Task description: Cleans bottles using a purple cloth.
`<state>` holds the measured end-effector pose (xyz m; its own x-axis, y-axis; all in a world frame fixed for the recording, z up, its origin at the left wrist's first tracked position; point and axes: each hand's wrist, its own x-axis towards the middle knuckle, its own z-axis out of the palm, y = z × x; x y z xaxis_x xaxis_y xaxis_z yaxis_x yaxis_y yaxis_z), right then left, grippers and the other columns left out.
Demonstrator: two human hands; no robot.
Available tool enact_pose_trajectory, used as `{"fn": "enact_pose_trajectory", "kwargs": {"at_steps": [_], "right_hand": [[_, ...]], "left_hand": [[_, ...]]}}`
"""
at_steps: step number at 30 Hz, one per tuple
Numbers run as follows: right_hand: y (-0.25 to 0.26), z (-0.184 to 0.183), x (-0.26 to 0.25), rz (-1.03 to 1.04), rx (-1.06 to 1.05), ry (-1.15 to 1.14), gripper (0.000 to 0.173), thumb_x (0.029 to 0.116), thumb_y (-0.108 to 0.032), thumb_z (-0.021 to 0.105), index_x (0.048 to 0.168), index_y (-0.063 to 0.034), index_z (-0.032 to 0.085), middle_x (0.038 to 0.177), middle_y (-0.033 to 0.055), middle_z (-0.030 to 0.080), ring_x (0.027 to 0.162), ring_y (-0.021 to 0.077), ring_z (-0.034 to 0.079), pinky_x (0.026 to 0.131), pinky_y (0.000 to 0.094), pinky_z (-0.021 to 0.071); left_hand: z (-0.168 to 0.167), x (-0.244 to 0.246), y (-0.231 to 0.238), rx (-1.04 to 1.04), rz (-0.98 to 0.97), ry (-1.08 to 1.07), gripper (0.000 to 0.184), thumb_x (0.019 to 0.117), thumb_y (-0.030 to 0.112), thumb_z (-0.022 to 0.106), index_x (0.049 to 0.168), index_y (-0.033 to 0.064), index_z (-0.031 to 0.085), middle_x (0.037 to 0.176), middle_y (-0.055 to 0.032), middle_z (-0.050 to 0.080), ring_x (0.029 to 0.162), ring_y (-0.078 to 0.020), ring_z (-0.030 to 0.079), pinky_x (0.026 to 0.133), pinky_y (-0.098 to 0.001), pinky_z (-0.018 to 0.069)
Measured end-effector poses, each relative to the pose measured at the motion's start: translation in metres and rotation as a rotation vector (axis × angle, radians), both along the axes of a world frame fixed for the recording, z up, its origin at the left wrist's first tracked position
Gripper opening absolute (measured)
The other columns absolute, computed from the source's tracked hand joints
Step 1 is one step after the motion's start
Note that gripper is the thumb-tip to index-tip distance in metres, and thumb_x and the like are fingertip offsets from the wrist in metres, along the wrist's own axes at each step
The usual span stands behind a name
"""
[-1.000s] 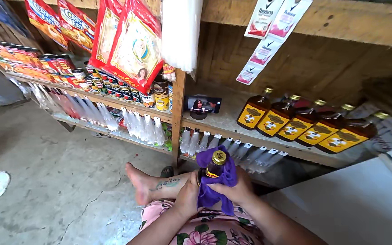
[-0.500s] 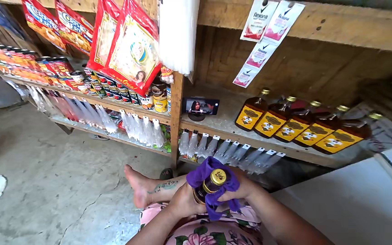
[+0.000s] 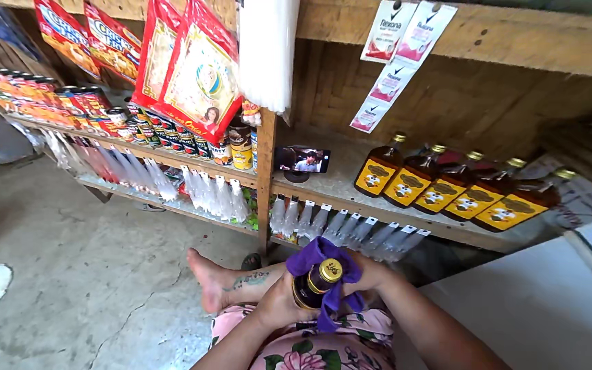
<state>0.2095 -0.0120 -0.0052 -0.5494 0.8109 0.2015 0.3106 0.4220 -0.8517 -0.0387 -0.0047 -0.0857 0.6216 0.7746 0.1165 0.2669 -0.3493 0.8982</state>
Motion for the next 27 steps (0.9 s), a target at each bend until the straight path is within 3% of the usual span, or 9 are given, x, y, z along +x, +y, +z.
{"fn": "enact_pose_trajectory", "kwargs": {"at_steps": [2, 6, 9, 11, 13, 17, 27], "right_hand": [[-0.009, 0.008, -0.008, -0.086, -0.001, -0.086, 0.09, 0.0682, -0.052, 0.087, 0.133, 0.0033, 0.058, 0.123, 0.0062, 0.07, 0.116, -0.0021, 0.059, 0.103, 0.0201, 0.0467], [-0.029, 0.018, -0.034, -0.289, -0.042, 0.011, 0.082, 0.063, -0.038, 0.091, 0.126, 0.0045, 0.061, 0.113, 0.0, 0.071, 0.108, -0.0093, 0.06, 0.097, 0.0119, 0.0475], [-0.042, 0.03, -0.059, -0.477, -0.125, 0.065, 0.077, 0.0628, -0.02, 0.092, 0.126, 0.0085, 0.059, 0.112, 0.0045, 0.07, 0.105, -0.006, 0.06, 0.095, 0.0118, 0.0473], [-0.047, 0.028, -0.074, -0.605, -0.063, 0.078, 0.078, 0.066, -0.024, 0.091, 0.127, 0.0108, 0.058, 0.114, 0.0102, 0.07, 0.106, 0.0, 0.062, 0.096, 0.0157, 0.0484], [-0.045, 0.015, -0.083, -0.688, 0.018, 0.107, 0.08, 0.0694, -0.03, 0.089, 0.129, 0.0116, 0.056, 0.117, 0.0141, 0.069, 0.11, 0.0051, 0.063, 0.099, 0.0202, 0.0493], [-0.04, 0.005, -0.084, -0.687, 0.059, 0.153, 0.081, 0.0705, -0.032, 0.089, 0.13, 0.0117, 0.055, 0.118, 0.0129, 0.068, 0.111, 0.0024, 0.062, 0.1, 0.0185, 0.0487], [-0.042, -0.002, -0.08, -0.679, 0.096, 0.172, 0.077, 0.071, -0.028, 0.088, 0.127, 0.0144, 0.056, 0.116, 0.013, 0.069, 0.109, 0.0, 0.063, 0.098, 0.0155, 0.0485]], "left_hand": [[-0.001, 0.002, -0.002, -0.003, 0.032, -0.001, 0.102, 0.0622, 0.036, 0.093, 0.141, -0.0028, 0.042, 0.128, -0.011, 0.065, 0.12, -0.0106, 0.063, 0.107, -0.0309, 0.0494], [-0.005, 0.008, -0.005, 0.043, 0.102, -0.03, 0.091, 0.0715, 0.037, 0.088, 0.141, -0.0023, 0.044, 0.126, -0.0088, 0.067, 0.118, -0.0086, 0.063, 0.106, -0.03, 0.0509], [0.002, 0.008, -0.009, 0.027, 0.135, -0.016, 0.084, 0.0816, 0.031, 0.08, 0.145, -0.006, 0.039, 0.132, -0.0136, 0.064, 0.124, -0.0114, 0.06, 0.111, -0.0315, 0.0468], [0.003, 0.009, -0.011, 0.022, 0.145, -0.005, 0.085, 0.0833, 0.025, 0.078, 0.148, -0.0081, 0.034, 0.135, -0.0168, 0.061, 0.127, -0.015, 0.059, 0.112, -0.0335, 0.0452], [0.001, 0.01, -0.012, 0.046, 0.162, 0.022, 0.091, 0.0778, 0.022, 0.082, 0.148, -0.0086, 0.033, 0.132, -0.0188, 0.063, 0.124, -0.0187, 0.061, 0.11, -0.0367, 0.047], [0.0, 0.01, -0.013, 0.038, 0.173, 0.034, 0.093, 0.0759, 0.022, 0.083, 0.148, -0.0078, 0.033, 0.132, -0.0178, 0.063, 0.124, -0.0175, 0.062, 0.11, -0.0347, 0.0468], [0.002, 0.01, -0.011, 0.061, 0.154, 0.133, 0.092, 0.0783, 0.021, 0.081, 0.151, -0.0044, 0.031, 0.134, -0.0196, 0.061, 0.127, -0.024, 0.06, 0.111, -0.0413, 0.046]]}}
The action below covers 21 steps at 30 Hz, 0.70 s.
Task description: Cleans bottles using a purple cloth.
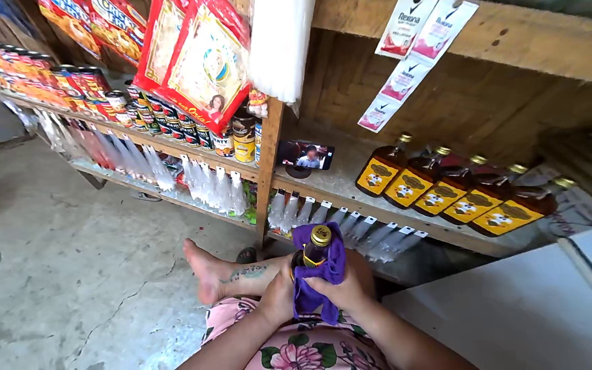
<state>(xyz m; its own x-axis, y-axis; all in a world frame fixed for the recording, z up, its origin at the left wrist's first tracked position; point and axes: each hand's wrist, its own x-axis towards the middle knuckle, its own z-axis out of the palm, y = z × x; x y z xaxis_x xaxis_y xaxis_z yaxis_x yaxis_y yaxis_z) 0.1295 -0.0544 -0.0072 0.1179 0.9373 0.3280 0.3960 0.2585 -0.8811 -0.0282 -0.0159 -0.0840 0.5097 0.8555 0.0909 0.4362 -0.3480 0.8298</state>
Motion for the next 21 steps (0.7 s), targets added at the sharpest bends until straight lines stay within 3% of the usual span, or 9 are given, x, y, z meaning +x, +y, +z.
{"fn": "enact_pose_trajectory", "kwargs": {"at_steps": [10, 14, 21], "right_hand": [[-0.002, -0.007, 0.0, 0.004, 0.043, 0.033, 0.077, 0.0704, -0.026, 0.089, 0.125, 0.0152, 0.055, 0.113, 0.0113, 0.07, 0.108, -0.0006, 0.063, 0.097, 0.0161, 0.0505], [-0.002, -0.01, 0.0, -0.006, 0.055, 0.032, 0.077, 0.0696, -0.027, 0.089, 0.124, 0.0162, 0.055, 0.113, 0.0122, 0.07, 0.107, -0.0001, 0.064, 0.097, 0.0158, 0.0504], [-0.001, -0.014, 0.0, 0.01, 0.093, 0.041, 0.077, 0.0708, -0.027, 0.089, 0.124, 0.0169, 0.054, 0.113, 0.0116, 0.07, 0.108, -0.001, 0.064, 0.097, 0.0157, 0.0507]], "left_hand": [[0.002, -0.001, -0.001, -0.027, 0.004, 0.0, 0.093, 0.0791, 0.026, 0.081, 0.152, -0.0024, 0.03, 0.135, -0.0183, 0.061, 0.126, -0.024, 0.061, 0.109, -0.0437, 0.048], [0.001, -0.002, -0.001, 0.008, -0.01, -0.021, 0.092, 0.0779, 0.02, 0.081, 0.15, -0.0059, 0.03, 0.134, -0.0217, 0.06, 0.125, -0.0264, 0.061, 0.108, -0.0436, 0.0479], [0.001, -0.002, 0.0, -0.015, -0.01, 0.026, 0.089, 0.0822, 0.021, 0.077, 0.152, -0.0038, 0.029, 0.135, -0.0196, 0.06, 0.126, -0.0248, 0.061, 0.108, -0.0435, 0.0484]]}}
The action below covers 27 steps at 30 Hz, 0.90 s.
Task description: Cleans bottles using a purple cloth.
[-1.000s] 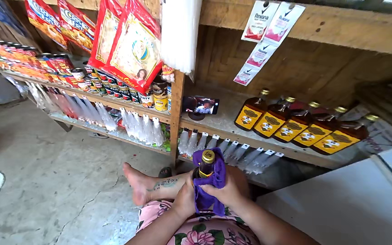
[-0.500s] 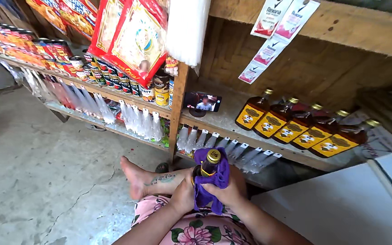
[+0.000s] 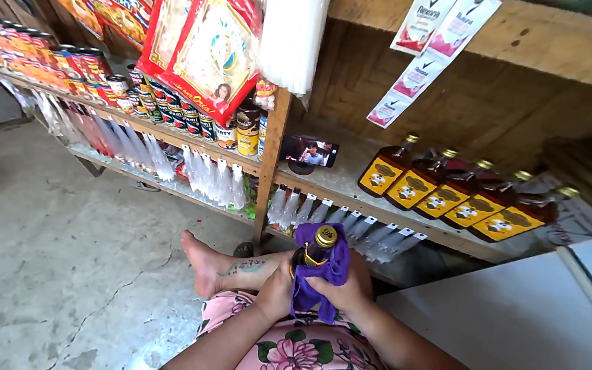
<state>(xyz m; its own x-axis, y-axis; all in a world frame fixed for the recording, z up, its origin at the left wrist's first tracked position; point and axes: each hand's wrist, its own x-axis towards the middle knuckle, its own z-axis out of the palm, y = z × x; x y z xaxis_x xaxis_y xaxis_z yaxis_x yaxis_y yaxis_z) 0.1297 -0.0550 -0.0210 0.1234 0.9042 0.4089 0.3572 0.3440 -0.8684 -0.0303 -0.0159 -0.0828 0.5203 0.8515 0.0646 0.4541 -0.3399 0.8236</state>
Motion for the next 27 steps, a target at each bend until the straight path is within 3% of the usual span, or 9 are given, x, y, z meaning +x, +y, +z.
{"fn": "enact_pose_trajectory", "kwargs": {"at_steps": [8, 12, 15, 18, 20, 21, 23, 25, 27], "right_hand": [[-0.001, -0.002, -0.001, -0.002, 0.009, 0.002, 0.075, 0.0717, -0.028, 0.089, 0.124, 0.0151, 0.055, 0.113, 0.0107, 0.07, 0.108, -0.0005, 0.064, 0.097, 0.0163, 0.051], [-0.001, 0.011, 0.0, -0.028, 0.006, -0.007, 0.071, 0.0694, -0.025, 0.089, 0.12, 0.0143, 0.058, 0.108, 0.0066, 0.072, 0.103, -0.0044, 0.064, 0.094, 0.0136, 0.0519], [0.004, 0.015, 0.006, 0.066, 0.019, 0.138, 0.07, 0.066, -0.013, 0.09, 0.122, 0.0099, 0.056, 0.109, 0.0012, 0.072, 0.104, -0.0019, 0.067, 0.094, 0.0178, 0.0556], [0.006, 0.014, 0.02, 0.244, 0.026, 0.192, 0.069, 0.0647, -0.013, 0.092, 0.123, 0.0017, 0.058, 0.111, -0.0045, 0.073, 0.106, -0.0006, 0.067, 0.096, 0.0219, 0.0564], [0.01, 0.014, 0.038, 0.37, -0.002, 0.043, 0.068, 0.0641, -0.024, 0.094, 0.12, -0.0016, 0.063, 0.111, -0.0038, 0.073, 0.108, 0.0001, 0.066, 0.097, 0.0235, 0.0558], [0.014, 0.011, 0.05, 0.413, 0.019, -0.14, 0.071, 0.0646, -0.039, 0.093, 0.119, -0.0023, 0.067, 0.112, 0.0, 0.073, 0.108, 0.0028, 0.066, 0.097, 0.0265, 0.0557], [0.019, 0.007, 0.065, 0.473, 0.145, -0.453, 0.081, 0.0706, -0.068, 0.079, 0.122, -0.0061, 0.069, 0.115, 0.007, 0.074, 0.111, 0.0096, 0.067, 0.096, 0.0348, 0.0563], [0.019, 0.021, 0.062, 0.6, 0.198, -0.447, 0.079, 0.0771, -0.066, 0.075, 0.124, -0.0031, 0.067, 0.119, 0.0111, 0.072, 0.116, 0.0101, 0.065, 0.102, 0.0318, 0.0531], [0.025, 0.018, 0.064, 0.687, 0.13, -0.416, 0.085, 0.0755, -0.065, 0.077, 0.129, 0.0001, 0.064, 0.126, 0.0143, 0.069, 0.124, 0.015, 0.062, 0.109, 0.0358, 0.0495]], "left_hand": [[-0.003, -0.001, 0.0, 0.01, -0.003, -0.038, 0.087, 0.0823, 0.021, 0.077, 0.152, -0.0025, 0.03, 0.137, -0.0177, 0.06, 0.127, -0.0223, 0.06, 0.109, -0.0413, 0.0475], [0.005, 0.0, -0.002, 0.023, -0.004, -0.02, 0.088, 0.0803, 0.017, 0.078, 0.151, -0.0042, 0.029, 0.133, -0.0209, 0.061, 0.124, -0.0275, 0.062, 0.107, -0.0452, 0.049], [0.013, -0.002, -0.004, 0.079, -0.014, -0.01, 0.092, 0.078, 0.02, 0.08, 0.15, -0.0078, 0.03, 0.132, -0.0239, 0.061, 0.122, -0.0319, 0.063, 0.104, -0.0478, 0.0506], [0.009, -0.009, -0.004, 0.253, -0.07, -0.119, 0.088, 0.0718, 0.014, 0.081, 0.143, -0.0147, 0.037, 0.13, -0.0289, 0.061, 0.121, -0.0349, 0.064, 0.104, -0.0467, 0.0511], [0.006, -0.013, 0.0, 0.287, -0.125, -0.183, 0.08, 0.074, 0.021, 0.083, 0.138, -0.0102, 0.047, 0.13, -0.0254, 0.062, 0.124, -0.0317, 0.062, 0.107, -0.0448, 0.0495], [0.008, -0.015, 0.0, 0.275, -0.156, -0.201, 0.079, 0.0739, 0.028, 0.085, 0.136, -0.0068, 0.052, 0.131, -0.0226, 0.064, 0.125, -0.0296, 0.061, 0.108, -0.0443, 0.0487], [0.014, -0.017, 0.0, 0.198, -0.241, -0.217, 0.089, 0.0689, 0.036, 0.09, 0.14, -0.0021, 0.053, 0.137, -0.0188, 0.061, 0.131, -0.0272, 0.057, 0.113, -0.0433, 0.0441], [0.007, -0.017, -0.001, 0.192, -0.268, -0.275, 0.098, 0.0655, 0.042, 0.092, 0.141, -0.005, 0.052, 0.136, -0.0213, 0.062, 0.13, -0.0276, 0.058, 0.112, -0.0427, 0.0452], [0.002, -0.016, 0.0, 0.195, -0.232, -0.307, 0.098, 0.0666, 0.04, 0.092, 0.143, -0.0036, 0.049, 0.135, -0.0188, 0.062, 0.128, -0.0219, 0.06, 0.11, -0.0389, 0.0476]]}}
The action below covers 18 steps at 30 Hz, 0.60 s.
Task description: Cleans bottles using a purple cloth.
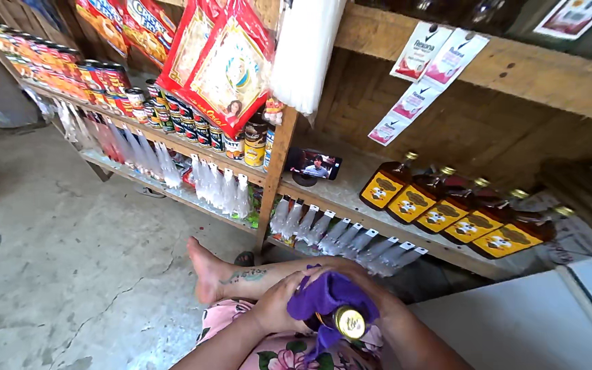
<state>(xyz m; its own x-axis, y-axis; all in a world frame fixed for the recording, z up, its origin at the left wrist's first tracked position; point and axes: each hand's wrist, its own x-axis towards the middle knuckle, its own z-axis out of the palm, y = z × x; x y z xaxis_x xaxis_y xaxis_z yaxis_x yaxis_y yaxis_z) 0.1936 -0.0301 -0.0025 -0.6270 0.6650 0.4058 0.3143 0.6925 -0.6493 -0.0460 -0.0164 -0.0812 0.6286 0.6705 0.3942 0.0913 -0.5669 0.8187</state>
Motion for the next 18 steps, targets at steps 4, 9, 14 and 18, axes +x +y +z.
{"fn": "enact_pose_trajectory", "kwargs": {"at_steps": [4, 9, 14, 18], "right_hand": [[0.01, -0.013, 0.005, -0.162, -0.054, -0.089, 0.081, 0.0692, -0.059, 0.085, 0.127, -0.0057, 0.066, 0.118, 0.0079, 0.072, 0.114, 0.0118, 0.066, 0.1, 0.0378, 0.055], [0.01, -0.014, 0.005, -0.182, -0.232, 0.013, 0.085, 0.0647, -0.053, 0.09, 0.125, 0.0018, 0.065, 0.116, 0.0058, 0.073, 0.112, 0.0013, 0.064, 0.101, 0.0253, 0.0521], [0.005, -0.021, 0.008, -0.429, -0.414, -0.024, 0.097, 0.0512, -0.051, 0.094, 0.125, 0.0028, 0.063, 0.113, 0.004, 0.073, 0.107, 0.0, 0.064, 0.098, 0.0239, 0.0513], [-0.013, -0.026, 0.002, -0.498, -0.328, 0.091, 0.079, 0.0571, -0.05, 0.092, 0.111, 0.0035, 0.069, 0.101, 0.0007, 0.074, 0.098, -0.0048, 0.064, 0.091, 0.0185, 0.0522]], "left_hand": [[0.005, 0.003, 0.003, -0.125, 0.133, 0.137, 0.089, 0.0674, 0.034, 0.091, 0.14, -0.0004, 0.052, 0.13, -0.0134, 0.066, 0.122, -0.0177, 0.062, 0.108, -0.0383, 0.0489], [-0.01, 0.006, 0.004, -0.141, 0.15, 0.178, 0.091, 0.0738, 0.04, 0.086, 0.142, -0.0047, 0.046, 0.133, -0.0195, 0.062, 0.125, -0.0239, 0.061, 0.11, -0.0409, 0.0474], [-0.001, 0.011, 0.005, -0.244, 0.188, 0.272, 0.09, 0.0783, 0.04, 0.082, 0.147, 0.0005, 0.039, 0.133, -0.0165, 0.062, 0.123, -0.0222, 0.062, 0.108, -0.0418, 0.0484], [0.003, 0.012, 0.004, -0.311, 0.182, 0.283, 0.099, 0.0695, 0.035, 0.089, 0.149, 0.0042, 0.038, 0.136, -0.0155, 0.06, 0.122, -0.0228, 0.062, 0.107, -0.0426, 0.0495]]}}
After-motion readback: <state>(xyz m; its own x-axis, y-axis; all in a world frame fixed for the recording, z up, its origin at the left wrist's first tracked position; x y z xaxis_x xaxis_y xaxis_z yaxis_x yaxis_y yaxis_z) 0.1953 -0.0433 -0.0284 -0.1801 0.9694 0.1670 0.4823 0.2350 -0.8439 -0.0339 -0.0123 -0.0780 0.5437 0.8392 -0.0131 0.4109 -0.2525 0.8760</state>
